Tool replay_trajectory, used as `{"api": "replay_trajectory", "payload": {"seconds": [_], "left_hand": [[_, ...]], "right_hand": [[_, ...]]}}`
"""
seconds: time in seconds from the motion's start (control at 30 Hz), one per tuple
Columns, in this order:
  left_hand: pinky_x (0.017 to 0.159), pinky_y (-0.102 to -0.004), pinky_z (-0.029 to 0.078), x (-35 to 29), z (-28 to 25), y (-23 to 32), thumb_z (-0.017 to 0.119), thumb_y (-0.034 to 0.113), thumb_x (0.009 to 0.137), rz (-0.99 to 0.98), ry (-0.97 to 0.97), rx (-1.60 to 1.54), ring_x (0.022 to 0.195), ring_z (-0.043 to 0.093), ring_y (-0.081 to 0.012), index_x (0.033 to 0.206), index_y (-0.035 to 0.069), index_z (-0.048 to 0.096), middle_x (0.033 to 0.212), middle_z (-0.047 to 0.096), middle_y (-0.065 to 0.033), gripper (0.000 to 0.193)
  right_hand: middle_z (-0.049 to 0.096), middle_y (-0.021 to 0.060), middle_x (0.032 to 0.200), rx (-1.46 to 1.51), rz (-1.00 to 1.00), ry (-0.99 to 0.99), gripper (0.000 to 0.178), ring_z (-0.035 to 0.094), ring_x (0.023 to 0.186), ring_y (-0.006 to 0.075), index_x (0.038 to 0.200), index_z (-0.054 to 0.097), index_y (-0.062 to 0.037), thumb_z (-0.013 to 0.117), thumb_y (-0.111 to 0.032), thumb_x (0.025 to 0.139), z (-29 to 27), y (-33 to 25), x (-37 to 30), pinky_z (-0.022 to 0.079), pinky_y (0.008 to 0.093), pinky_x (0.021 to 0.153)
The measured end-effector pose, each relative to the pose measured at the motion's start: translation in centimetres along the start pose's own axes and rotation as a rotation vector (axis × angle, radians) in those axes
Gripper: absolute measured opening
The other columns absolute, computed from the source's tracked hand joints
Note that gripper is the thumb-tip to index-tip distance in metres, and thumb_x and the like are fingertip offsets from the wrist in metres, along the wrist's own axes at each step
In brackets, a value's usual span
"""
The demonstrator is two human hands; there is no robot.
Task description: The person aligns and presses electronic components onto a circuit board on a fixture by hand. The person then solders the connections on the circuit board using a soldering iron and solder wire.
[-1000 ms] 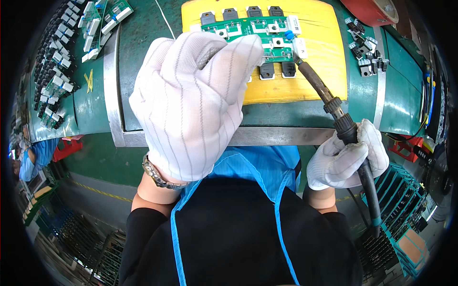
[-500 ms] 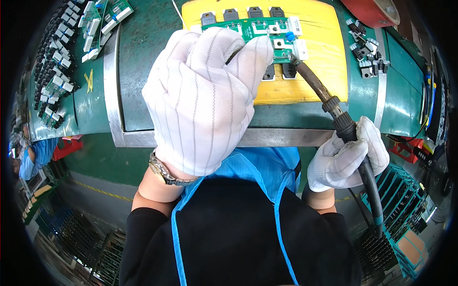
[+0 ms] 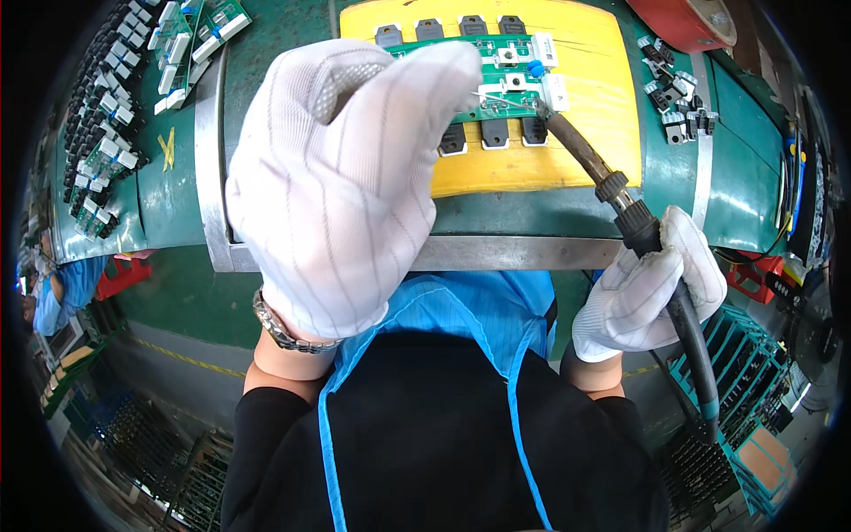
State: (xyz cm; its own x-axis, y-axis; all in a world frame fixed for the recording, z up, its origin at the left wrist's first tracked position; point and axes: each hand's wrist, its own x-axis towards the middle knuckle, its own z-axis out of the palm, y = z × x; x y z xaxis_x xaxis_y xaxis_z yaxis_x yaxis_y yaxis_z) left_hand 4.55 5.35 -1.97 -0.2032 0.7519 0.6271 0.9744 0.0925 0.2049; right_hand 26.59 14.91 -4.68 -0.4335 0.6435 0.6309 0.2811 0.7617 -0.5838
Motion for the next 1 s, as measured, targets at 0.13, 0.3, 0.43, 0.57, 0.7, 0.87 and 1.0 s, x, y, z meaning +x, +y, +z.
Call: {"api": "replay_trajectory", "payload": {"seconds": [0.13, 0.3, 0.43, 0.57, 0.7, 0.87, 1.0], "left_hand": [[0.072, -0.0271, 0.052, -0.5, 0.9, 0.4, 0.073, 0.004, 0.077, -0.147, 0.128, -0.152, 0.080, 0.064, -0.0170, 0.095, 0.010, 0.073, 0.091, 0.070, -0.0026, 0.019], [0.073, -0.0281, 0.052, -0.7, 1.0, 0.6, 0.074, 0.005, 0.074, -0.163, 0.084, -0.114, 0.081, 0.063, -0.0171, 0.096, 0.012, 0.074, 0.089, 0.069, -0.0020, 0.023], [0.074, -0.0305, 0.053, -0.9, 1.1, 0.5, 0.075, 0.004, 0.073, -0.076, 0.026, 0.054, 0.084, 0.063, -0.0192, 0.097, 0.013, 0.074, 0.087, 0.068, -0.0024, 0.026], [0.075, -0.0320, 0.053, -1.3, 1.9, 0.5, 0.076, 0.005, 0.071, -0.086, 0.078, 0.004, 0.086, 0.063, -0.0215, 0.098, 0.014, 0.074, 0.092, 0.068, -0.0021, 0.029], [0.076, -0.0323, 0.053, -1.6, 2.1, 0.2, 0.075, 0.006, 0.070, -0.076, 0.062, 0.016, 0.089, 0.063, -0.0211, 0.098, 0.015, 0.074, 0.095, 0.068, -0.0002, 0.030], [0.077, -0.0319, 0.053, -1.7, 2.4, 0.0, 0.074, 0.009, 0.070, -0.034, 0.079, 0.069, 0.091, 0.063, -0.0190, 0.099, 0.018, 0.074, 0.096, 0.068, 0.0030, 0.030], [0.079, -0.0320, 0.053, -1.5, 2.6, 0.1, 0.074, 0.010, 0.071, -0.020, 0.067, 0.066, 0.092, 0.062, -0.0187, 0.100, 0.018, 0.074, 0.096, 0.068, 0.0042, 0.030]], "right_hand": [[0.053, 0.0171, 0.106, -0.028, -0.051, -0.054, 0.025, 0.059, 0.089, 0.0215, 0.115, 0.049, 0.0035, 0.051, -0.013, 0.097, -0.5, -0.4, 0.0, 0.053, 0.0328, 0.079], [0.060, 0.0195, 0.091, -0.143, -0.047, 0.079, 0.028, 0.059, 0.077, 0.0200, 0.097, 0.053, 0.0068, 0.049, -0.021, 0.093, -0.4, -1.4, 0.1, 0.051, 0.0273, 0.066], [0.063, 0.0146, 0.067, 0.057, 0.024, 0.083, 0.027, 0.060, 0.059, 0.0211, 0.076, 0.063, 0.0063, 0.059, -0.019, 0.083, 0.6, -2.5, 1.6, 0.048, 0.0275, 0.060], [0.065, 0.0145, 0.071, 0.053, -0.068, 0.041, 0.023, 0.060, 0.060, 0.0211, 0.085, 0.064, 0.0084, 0.060, -0.014, 0.081, 1.1, -2.4, 1.6, 0.049, 0.0273, 0.061], [0.068, 0.0146, 0.079, 0.096, -0.187, 0.050, 0.020, 0.061, 0.064, 0.0222, 0.092, 0.065, 0.0078, 0.062, -0.005, 0.077, 1.6, -2.4, 1.8, 0.049, 0.0272, 0.065], [0.069, 0.0158, 0.081, 0.029, -0.201, -0.035, 0.021, 0.061, 0.064, 0.0211, 0.094, 0.066, 0.0076, 0.063, 0.000, 0.074, 1.0, -3.2, 2.2, 0.049, 0.0268, 0.064], [0.067, 0.0187, 0.078, -0.102, -0.114, -0.245, 0.022, 0.056, 0.063, 0.0193, 0.092, 0.064, 0.0092, 0.058, -0.010, 0.084, -0.2, -4.3, 2.9, 0.044, 0.0274, 0.061]]}}
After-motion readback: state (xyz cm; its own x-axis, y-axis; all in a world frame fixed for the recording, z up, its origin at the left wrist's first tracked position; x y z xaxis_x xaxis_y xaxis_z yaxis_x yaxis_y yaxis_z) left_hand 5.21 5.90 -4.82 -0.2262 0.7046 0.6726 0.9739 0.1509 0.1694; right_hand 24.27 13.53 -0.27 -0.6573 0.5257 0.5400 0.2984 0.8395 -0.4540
